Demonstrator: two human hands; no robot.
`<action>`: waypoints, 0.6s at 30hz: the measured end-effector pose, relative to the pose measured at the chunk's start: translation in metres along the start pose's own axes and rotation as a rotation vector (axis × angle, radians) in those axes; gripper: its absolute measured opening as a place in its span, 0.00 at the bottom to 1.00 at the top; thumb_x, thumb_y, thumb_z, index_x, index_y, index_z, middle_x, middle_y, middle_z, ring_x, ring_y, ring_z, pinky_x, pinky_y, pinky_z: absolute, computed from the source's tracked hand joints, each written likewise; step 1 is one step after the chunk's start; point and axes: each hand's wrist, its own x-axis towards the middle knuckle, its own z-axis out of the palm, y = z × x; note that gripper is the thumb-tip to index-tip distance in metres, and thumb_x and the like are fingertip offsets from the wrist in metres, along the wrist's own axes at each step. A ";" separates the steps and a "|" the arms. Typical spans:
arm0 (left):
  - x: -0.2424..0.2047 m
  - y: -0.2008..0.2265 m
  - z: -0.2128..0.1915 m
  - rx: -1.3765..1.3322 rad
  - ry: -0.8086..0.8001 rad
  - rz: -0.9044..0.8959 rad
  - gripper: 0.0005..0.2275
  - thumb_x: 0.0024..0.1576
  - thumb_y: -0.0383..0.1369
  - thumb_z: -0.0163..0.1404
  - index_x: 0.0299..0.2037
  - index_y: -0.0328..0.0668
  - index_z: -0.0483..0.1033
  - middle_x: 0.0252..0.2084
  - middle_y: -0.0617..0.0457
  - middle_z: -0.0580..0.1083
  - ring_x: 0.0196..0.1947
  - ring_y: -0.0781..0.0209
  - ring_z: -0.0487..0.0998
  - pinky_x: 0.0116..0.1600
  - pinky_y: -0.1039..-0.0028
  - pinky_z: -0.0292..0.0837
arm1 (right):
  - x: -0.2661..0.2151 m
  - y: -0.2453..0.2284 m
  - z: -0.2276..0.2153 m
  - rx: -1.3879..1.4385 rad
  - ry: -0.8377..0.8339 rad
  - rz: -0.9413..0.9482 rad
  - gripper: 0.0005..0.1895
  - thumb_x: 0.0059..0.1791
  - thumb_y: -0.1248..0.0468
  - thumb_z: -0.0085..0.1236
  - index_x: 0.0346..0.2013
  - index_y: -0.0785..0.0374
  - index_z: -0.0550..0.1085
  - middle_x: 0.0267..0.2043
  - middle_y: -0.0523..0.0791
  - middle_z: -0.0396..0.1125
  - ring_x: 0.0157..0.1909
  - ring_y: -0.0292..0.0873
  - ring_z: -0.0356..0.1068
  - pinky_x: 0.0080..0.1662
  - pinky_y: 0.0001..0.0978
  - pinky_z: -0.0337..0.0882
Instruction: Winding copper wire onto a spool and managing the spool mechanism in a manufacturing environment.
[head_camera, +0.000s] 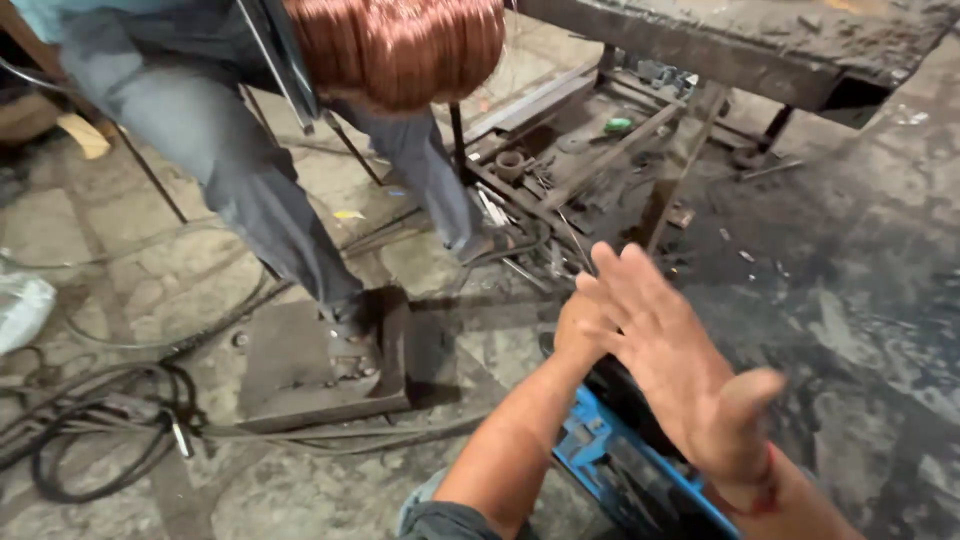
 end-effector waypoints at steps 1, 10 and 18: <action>0.003 0.006 -0.004 0.012 0.008 0.019 0.10 0.58 0.34 0.47 0.44 0.39 0.76 0.42 0.36 0.79 0.44 0.34 0.79 0.45 0.50 0.73 | 0.000 0.004 -0.007 -0.001 -0.011 -0.020 0.58 0.53 0.28 0.47 0.82 0.64 0.44 0.86 0.54 0.39 0.84 0.55 0.44 0.76 0.53 0.50; 0.016 -0.012 0.018 -0.042 0.050 -0.045 0.11 0.62 0.34 0.41 0.48 0.45 0.76 0.44 0.40 0.80 0.46 0.38 0.80 0.51 0.54 0.74 | -0.027 0.082 -0.117 -1.577 0.169 0.105 0.53 0.42 0.40 0.62 0.72 0.63 0.53 0.74 0.55 0.50 0.72 0.58 0.52 0.67 0.47 0.54; 0.020 -0.011 0.011 0.038 0.044 -0.072 0.10 0.61 0.32 0.44 0.47 0.44 0.79 0.45 0.37 0.78 0.46 0.36 0.78 0.52 0.52 0.73 | -0.056 0.132 -0.160 -1.842 0.275 0.623 0.55 0.39 0.28 0.52 0.75 0.46 0.52 0.76 0.42 0.51 0.72 0.53 0.56 0.69 0.54 0.55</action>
